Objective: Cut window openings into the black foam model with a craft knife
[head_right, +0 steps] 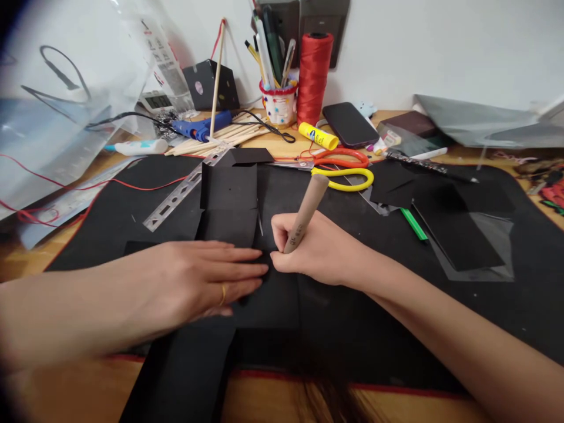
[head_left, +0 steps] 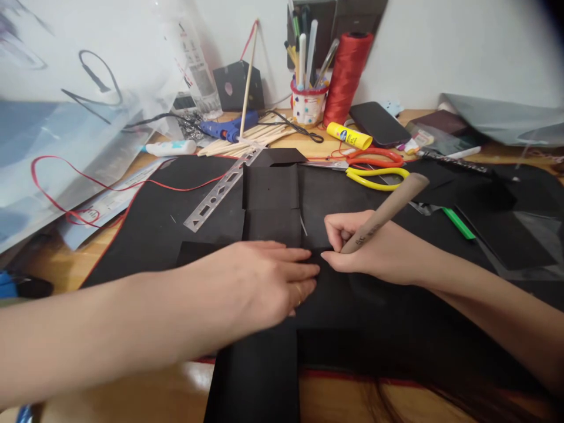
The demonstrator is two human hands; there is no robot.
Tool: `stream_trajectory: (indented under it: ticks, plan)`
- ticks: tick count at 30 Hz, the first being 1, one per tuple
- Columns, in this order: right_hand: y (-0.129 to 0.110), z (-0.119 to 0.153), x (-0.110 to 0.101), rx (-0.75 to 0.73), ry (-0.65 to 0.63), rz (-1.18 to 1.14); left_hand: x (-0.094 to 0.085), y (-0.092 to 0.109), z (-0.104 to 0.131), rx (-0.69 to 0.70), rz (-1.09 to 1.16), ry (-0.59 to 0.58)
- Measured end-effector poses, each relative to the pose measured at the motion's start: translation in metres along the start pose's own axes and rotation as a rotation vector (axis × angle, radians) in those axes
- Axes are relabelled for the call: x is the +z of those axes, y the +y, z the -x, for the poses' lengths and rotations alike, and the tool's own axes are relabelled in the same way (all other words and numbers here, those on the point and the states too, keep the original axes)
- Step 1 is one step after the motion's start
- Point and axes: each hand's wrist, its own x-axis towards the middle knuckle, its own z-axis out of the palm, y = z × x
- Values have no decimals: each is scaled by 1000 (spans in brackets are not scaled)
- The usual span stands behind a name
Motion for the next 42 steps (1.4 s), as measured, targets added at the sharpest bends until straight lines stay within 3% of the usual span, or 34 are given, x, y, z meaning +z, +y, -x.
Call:
stream_trajectory:
  ticks: [3, 8, 18, 24, 35, 42]
  plan:
    - [3, 2, 3, 24, 14, -76, 5, -17, -1, 46, -48, -52]
    - [4, 3, 8, -34, 105, -48, 15, -20, 0, 54, -58, -46]
    - [9, -1, 5, -181, 4, -20, 14, -21, -5, 75, -80, -29]
    - [12, -1, 4, -221, 7, 14, 18, -21, -5, 92, -40, 54]
    - [11, -1, 8, -204, 75, 67, 16, -19, -5, 64, -24, 8]
    - [5, 4, 15, -65, 199, 54, 19, -18, -3, 57, -26, 18]
